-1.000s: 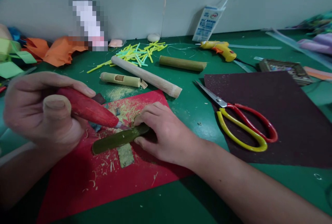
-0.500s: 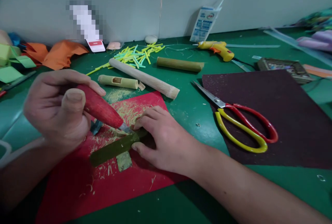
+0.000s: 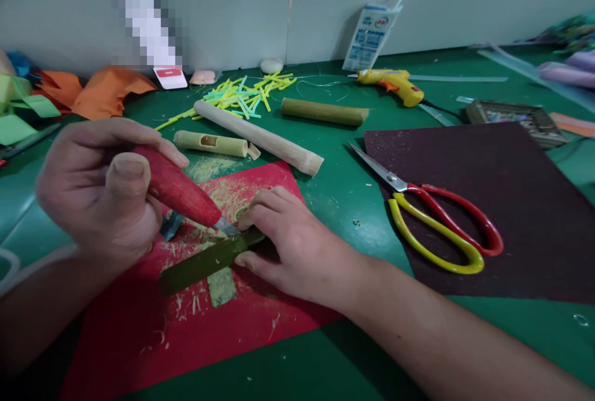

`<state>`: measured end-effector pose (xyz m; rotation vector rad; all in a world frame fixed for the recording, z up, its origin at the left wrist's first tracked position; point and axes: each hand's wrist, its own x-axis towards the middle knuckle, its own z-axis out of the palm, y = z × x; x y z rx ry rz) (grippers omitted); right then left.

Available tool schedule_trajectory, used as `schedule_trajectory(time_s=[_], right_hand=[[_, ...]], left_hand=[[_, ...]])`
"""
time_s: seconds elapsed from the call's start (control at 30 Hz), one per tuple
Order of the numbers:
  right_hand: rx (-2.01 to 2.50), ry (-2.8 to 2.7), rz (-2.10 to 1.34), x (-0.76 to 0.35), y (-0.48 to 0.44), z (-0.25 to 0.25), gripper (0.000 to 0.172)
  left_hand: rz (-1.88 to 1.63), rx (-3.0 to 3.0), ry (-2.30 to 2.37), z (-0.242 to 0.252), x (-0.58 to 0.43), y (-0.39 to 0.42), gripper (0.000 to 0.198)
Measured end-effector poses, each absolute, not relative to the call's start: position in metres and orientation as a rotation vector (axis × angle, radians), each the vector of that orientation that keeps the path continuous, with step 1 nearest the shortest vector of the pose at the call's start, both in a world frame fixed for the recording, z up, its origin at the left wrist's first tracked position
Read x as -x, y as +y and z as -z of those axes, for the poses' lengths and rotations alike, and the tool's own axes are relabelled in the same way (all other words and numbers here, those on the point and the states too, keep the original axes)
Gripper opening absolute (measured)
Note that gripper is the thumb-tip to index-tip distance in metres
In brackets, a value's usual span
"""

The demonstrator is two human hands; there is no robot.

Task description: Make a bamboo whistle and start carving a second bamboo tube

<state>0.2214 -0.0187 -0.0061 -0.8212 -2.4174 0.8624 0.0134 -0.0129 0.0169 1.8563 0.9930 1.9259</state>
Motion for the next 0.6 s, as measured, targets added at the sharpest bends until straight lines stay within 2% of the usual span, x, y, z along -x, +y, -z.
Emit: schedule_trajectory(time_s=[0.2, 0.47, 0.6], right_hand=[[0.82, -2.399, -0.886, -0.22, -0.018, 0.006, 0.022], [0.836, -2.391, -0.904, -0.219, -0.019, 0.005, 0.022], [0.816, -2.377, -0.914, -0.22, -0.019, 0.005, 0.021]], left_hand=[[-1.838, -1.763, 0.894, -0.017, -0.015, -0.011, 0.019], [-1.559, -1.419, 1.067, -0.017, -0.03, -0.013, 0.022], [-1.557, -1.333, 1.038, -0.018, -0.034, -0.016, 0.02]])
